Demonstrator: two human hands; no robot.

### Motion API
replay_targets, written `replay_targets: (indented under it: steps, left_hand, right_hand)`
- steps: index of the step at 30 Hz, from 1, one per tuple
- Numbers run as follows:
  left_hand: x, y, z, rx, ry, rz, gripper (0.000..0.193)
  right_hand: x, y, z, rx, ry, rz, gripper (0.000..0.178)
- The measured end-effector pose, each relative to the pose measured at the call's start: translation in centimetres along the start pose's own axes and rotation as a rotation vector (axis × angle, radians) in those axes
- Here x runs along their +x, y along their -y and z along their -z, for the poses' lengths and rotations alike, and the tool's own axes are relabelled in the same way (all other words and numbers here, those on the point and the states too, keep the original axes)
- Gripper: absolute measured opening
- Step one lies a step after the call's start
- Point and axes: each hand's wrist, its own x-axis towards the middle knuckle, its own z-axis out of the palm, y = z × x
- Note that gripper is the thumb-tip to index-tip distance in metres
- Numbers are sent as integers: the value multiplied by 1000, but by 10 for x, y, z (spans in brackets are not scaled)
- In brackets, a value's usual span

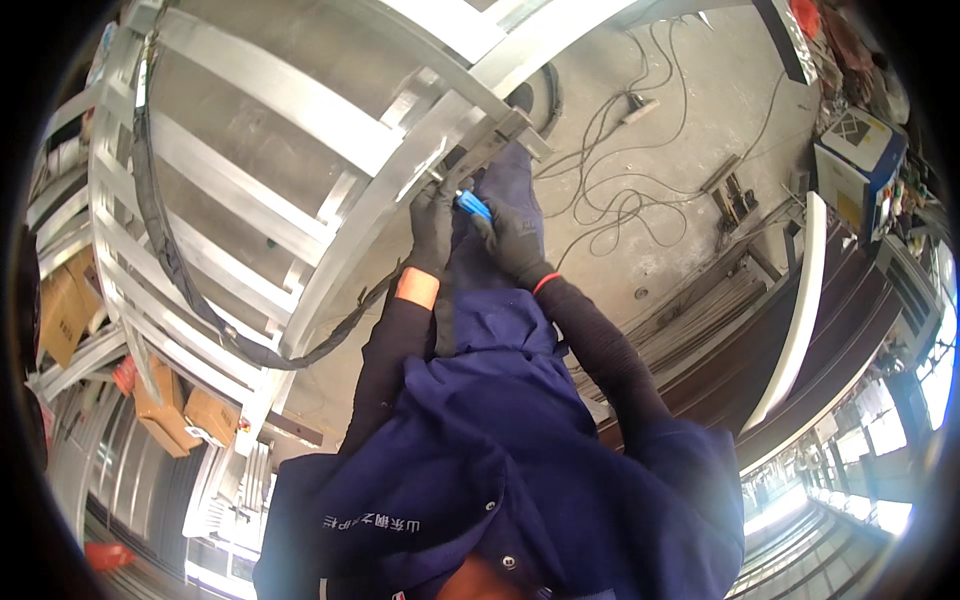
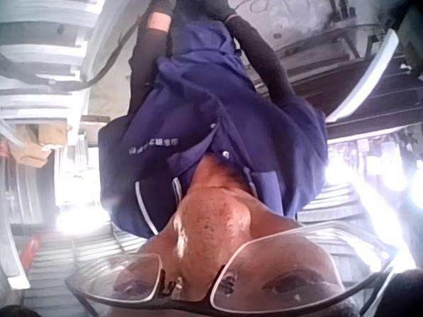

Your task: The person welds a large white metal frame structure using a handheld welding torch. They move around the frame to access different joints, welding the vertical bars to the horizontal rails. The person also uses a hammer to tap the welded joints and a blue marker to mark specific points on the frame.

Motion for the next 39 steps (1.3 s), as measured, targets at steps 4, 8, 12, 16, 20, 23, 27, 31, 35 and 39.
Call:
replay_targets:
  steps: [4,8,12,16,20,23,27,31,35,39]
  left_hand:
    - [3,5,5,8,3,-12,33]
    - [6,10,5,-35,-34,26,32]
    - [5,8,3,-45,-45,-30,28]
    - [5,7,4,-75,-33,2,26]
    - [5,9,3,-41,-63,-43,31]
    - [11,17,6,-57,-39,-110,29]
    - [8,10,5,-109,-40,-43,26]
    - [10,17,4,-252,-21,-59,20]
    - [3,2,5,-157,-9,4,16]
    - [-1,-12,-1,-130,-56,-148,23]
  right_hand:
    - [25,-8,29,556,559,-548,49]
    - [24,7,18,204,205,-158,48]
    - [14,26,8,-147,23,63,42]
    - [36,-21,31,368,656,-404,44]
    - [31,1,26,387,475,-390,50]
    - [21,17,6,-125,6,78,58]
    - [37,-3,24,195,474,-266,61]
    - [42,1,30,463,649,-492,57]
    - [20,4,9,-182,100,30,45]
    - [33,-5,13,-55,331,-17,38]
